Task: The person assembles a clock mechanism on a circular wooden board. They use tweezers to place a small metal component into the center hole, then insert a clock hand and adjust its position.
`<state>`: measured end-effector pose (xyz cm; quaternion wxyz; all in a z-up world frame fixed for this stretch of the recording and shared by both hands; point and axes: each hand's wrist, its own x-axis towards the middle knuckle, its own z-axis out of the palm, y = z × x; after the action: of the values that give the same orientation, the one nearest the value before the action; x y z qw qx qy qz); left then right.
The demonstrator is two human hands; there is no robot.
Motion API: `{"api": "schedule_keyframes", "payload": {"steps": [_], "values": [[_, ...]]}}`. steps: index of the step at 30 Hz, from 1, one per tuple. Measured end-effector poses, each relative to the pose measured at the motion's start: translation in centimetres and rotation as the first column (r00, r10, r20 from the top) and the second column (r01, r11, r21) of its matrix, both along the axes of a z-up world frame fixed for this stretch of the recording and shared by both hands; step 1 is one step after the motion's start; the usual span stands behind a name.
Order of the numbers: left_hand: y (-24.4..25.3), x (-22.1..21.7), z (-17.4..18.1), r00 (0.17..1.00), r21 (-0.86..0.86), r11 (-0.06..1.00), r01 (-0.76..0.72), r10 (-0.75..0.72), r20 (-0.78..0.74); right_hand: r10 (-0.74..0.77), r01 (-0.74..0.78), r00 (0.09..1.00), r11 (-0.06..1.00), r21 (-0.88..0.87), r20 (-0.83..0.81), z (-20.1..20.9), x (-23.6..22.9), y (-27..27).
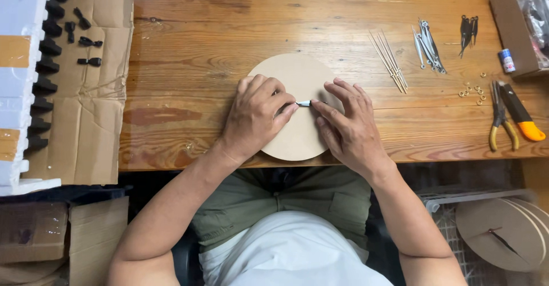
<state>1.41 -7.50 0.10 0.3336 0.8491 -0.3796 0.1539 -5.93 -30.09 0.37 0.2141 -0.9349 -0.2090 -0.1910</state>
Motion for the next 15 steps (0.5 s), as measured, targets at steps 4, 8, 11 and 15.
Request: {"api": "schedule_keyframes", "payload": {"steps": [4,8,11,15], "values": [[0.1,-0.1,-0.1,1.0,0.003,1.0,0.007,-0.007,0.007,0.004,-0.004,1.0,1.0,0.016,0.008,0.5,0.0,0.0],[0.6,-0.2,0.4,1.0,-0.007,1.0,0.018,-0.018,-0.011,-0.008,0.001,0.998,0.994,0.11,0.063,0.8,0.6,-1.6],[1.3,-0.1,1.2,0.999,-0.024,1.0,0.008,-0.009,-0.053,-0.128,0.106,0.982,0.982,0.153,0.141,0.0,1.4,-5.8],[2.8,1.0,2.7,0.996,-0.107,0.994,-0.018,0.009,-0.088,-0.3,0.28,0.948,0.944,0.175,0.102,1.7,3.1,-13.3]]}}
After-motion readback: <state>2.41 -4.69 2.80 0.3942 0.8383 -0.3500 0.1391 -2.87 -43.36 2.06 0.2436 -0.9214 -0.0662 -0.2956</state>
